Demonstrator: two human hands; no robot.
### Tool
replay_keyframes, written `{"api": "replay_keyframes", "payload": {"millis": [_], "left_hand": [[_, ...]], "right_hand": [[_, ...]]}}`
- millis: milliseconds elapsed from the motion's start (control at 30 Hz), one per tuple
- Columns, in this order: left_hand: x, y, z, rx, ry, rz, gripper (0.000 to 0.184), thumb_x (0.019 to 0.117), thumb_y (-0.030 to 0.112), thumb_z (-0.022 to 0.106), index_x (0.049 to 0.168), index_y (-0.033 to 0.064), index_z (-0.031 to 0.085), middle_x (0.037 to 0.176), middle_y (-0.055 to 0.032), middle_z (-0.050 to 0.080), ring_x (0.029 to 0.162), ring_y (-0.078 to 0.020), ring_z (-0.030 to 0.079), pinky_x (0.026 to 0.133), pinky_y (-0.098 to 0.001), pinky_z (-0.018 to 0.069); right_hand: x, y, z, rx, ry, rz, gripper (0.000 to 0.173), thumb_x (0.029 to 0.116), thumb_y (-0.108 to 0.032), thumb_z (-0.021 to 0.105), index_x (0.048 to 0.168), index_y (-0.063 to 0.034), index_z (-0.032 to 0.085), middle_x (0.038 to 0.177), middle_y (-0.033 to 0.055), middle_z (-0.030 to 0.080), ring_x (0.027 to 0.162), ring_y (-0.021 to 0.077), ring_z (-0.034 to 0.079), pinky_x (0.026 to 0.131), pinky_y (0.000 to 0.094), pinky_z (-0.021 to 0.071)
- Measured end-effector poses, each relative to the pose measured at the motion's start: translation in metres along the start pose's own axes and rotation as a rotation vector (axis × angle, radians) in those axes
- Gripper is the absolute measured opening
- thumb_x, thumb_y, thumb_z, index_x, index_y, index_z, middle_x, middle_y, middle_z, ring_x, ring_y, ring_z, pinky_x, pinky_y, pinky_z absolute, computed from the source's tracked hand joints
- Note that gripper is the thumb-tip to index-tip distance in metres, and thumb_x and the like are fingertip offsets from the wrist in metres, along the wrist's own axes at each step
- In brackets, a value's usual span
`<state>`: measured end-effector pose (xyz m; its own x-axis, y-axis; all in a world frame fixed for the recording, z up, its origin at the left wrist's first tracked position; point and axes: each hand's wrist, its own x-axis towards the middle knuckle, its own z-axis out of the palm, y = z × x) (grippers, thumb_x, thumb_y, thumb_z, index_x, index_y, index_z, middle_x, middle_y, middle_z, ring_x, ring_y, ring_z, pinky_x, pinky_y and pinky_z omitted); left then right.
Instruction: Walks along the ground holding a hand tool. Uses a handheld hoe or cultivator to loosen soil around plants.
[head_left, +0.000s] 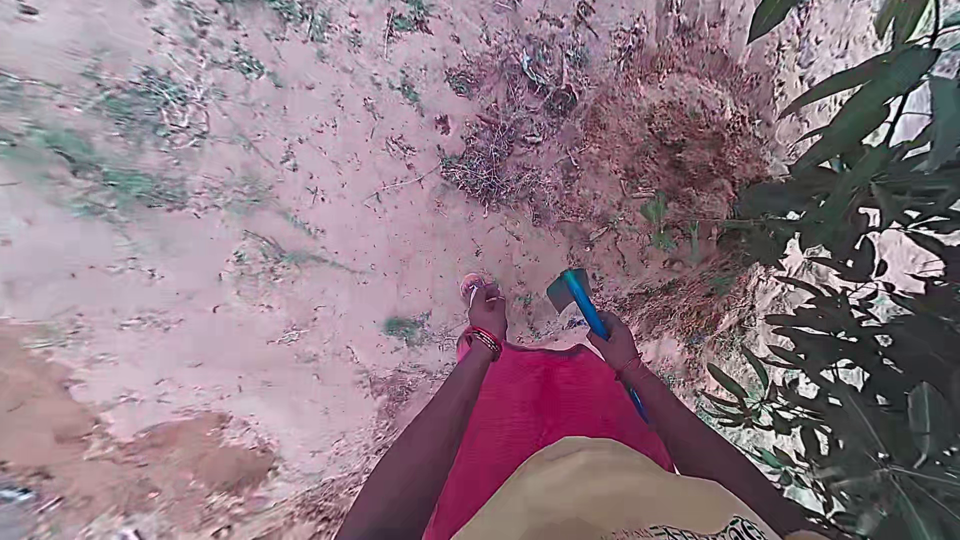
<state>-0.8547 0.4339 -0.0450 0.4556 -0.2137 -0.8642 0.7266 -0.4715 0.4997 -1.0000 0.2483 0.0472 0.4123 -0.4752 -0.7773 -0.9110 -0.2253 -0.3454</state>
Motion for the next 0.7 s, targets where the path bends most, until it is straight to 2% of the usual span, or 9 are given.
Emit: {"api": "replay_keyframes", "payload": {"millis": [67,133,167,200,267,300,433,500,700], "left_hand": [[0.016,0.027,0.037,0.017,-0.022,0.103,0.037,0.1064,0.010,0.052,0.142,-0.0018,0.050,0.141,-0.0238,0.055,0.107,-0.0307,0.067,0.095,-0.0455,0.0535],[0.025,0.053,0.070,-0.082,0.036,0.172,0.038,0.1071,0.009,0.051,0.144,-0.0013,0.047,0.146,-0.0237,0.049,0.106,-0.0270,0.067,0.090,-0.0394,0.0559],[0.030,0.059,0.085,-0.149,0.086,0.189,0.039,0.1064,0.006,0.050,0.144,-0.0029,0.046,0.148,-0.0248,0.046,0.105,-0.0260,0.066,0.088,-0.0373,0.0561],[0.036,0.060,0.100,-0.212,0.128,0.187,0.040,0.1058,0.003,0.050,0.145,-0.0042,0.045,0.150,-0.0251,0.044,0.106,-0.0243,0.066,0.088,-0.0348,0.0559],[0.049,0.039,0.139,-0.324,0.188,0.192,0.041,0.1035,-0.001,0.049,0.143,-0.0086,0.045,0.148,-0.0272,0.044,0.101,-0.0200,0.065,0.084,-0.0290,0.0546],[0.056,0.019,0.160,-0.340,0.197,0.212,0.041,0.1020,-0.003,0.049,0.142,-0.0118,0.045,0.145,-0.0295,0.046,0.099,-0.0184,0.065,0.082,-0.0265,0.0540],[0.073,-0.081,0.232,-0.121,0.066,0.109,0.043,0.0980,-0.001,0.052,0.138,-0.0156,0.048,0.138,-0.0335,0.052,0.099,-0.0255,0.068,0.084,-0.0324,0.0566],[0.094,-0.085,0.254,0.012,-0.227,-0.170,0.051,0.1040,0.006,0.053,0.151,-0.0058,0.038,0.150,-0.0285,0.044,0.118,-0.0323,0.063,0.101,-0.0409,0.0521],[0.096,-0.126,0.311,0.007,-0.403,-0.108,0.050,0.1024,0.010,0.055,0.149,-0.0050,0.043,0.148,-0.0275,0.046,0.115,-0.0299,0.065,0.096,-0.0381,0.0554]], "right_hand": [[0.013,-0.007,-0.038,-0.036,-0.182,0.038,0.056,0.0900,-0.003,0.065,0.142,0.0079,0.047,0.103,0.0168,0.069,0.083,0.0178,0.065,0.078,0.0344,0.0555],[0.033,0.021,-0.063,-0.125,-0.302,0.158,0.035,0.0972,-0.011,0.065,0.126,0.0058,0.055,0.083,0.0072,0.063,0.065,0.0117,0.060,0.064,0.0296,0.0539],[0.046,0.043,-0.067,-0.244,-0.304,0.209,0.028,0.1011,-0.019,0.063,0.117,0.0040,0.058,0.077,0.0074,0.060,0.061,0.0145,0.059,0.062,0.0320,0.0529],[0.064,0.063,-0.069,-0.388,-0.286,0.265,0.034,0.1035,-0.025,0.061,0.118,0.0056,0.061,0.086,0.0167,0.063,0.073,0.0263,0.062,0.072,0.0438,0.0522],[0.112,0.090,-0.067,-0.590,-0.252,0.361,0.042,0.1054,-0.032,0.057,0.125,0.0051,0.063,0.111,0.0278,0.068,0.106,0.0417,0.066,0.095,0.0585,0.0491],[0.142,0.106,-0.060,-0.592,-0.228,0.374,0.042,0.1049,-0.031,0.057,0.125,0.0052,0.064,0.114,0.0283,0.068,0.110,0.0425,0.066,0.097,0.0596,0.0479],[0.286,0.176,-0.030,-0.275,-0.043,0.334,0.035,0.1067,-0.024,0.054,0.119,0.0074,0.064,0.097,0.0201,0.067,0.083,0.0280,0.065,0.080,0.0456,0.0521],[0.364,0.171,-0.026,-0.100,0.080,0.271,0.034,0.1090,-0.025,0.052,0.118,0.0063,0.062,0.086,0.0131,0.063,0.069,0.0188,0.060,0.069,0.0366,0.0520],[0.542,0.084,-0.049,0.125,0.343,-0.109,0.039,0.1114,-0.035,0.045,0.126,0.0000,0.056,0.079,0.0040,0.061,0.060,0.0125,0.060,0.061,0.0316,0.0555]]}}
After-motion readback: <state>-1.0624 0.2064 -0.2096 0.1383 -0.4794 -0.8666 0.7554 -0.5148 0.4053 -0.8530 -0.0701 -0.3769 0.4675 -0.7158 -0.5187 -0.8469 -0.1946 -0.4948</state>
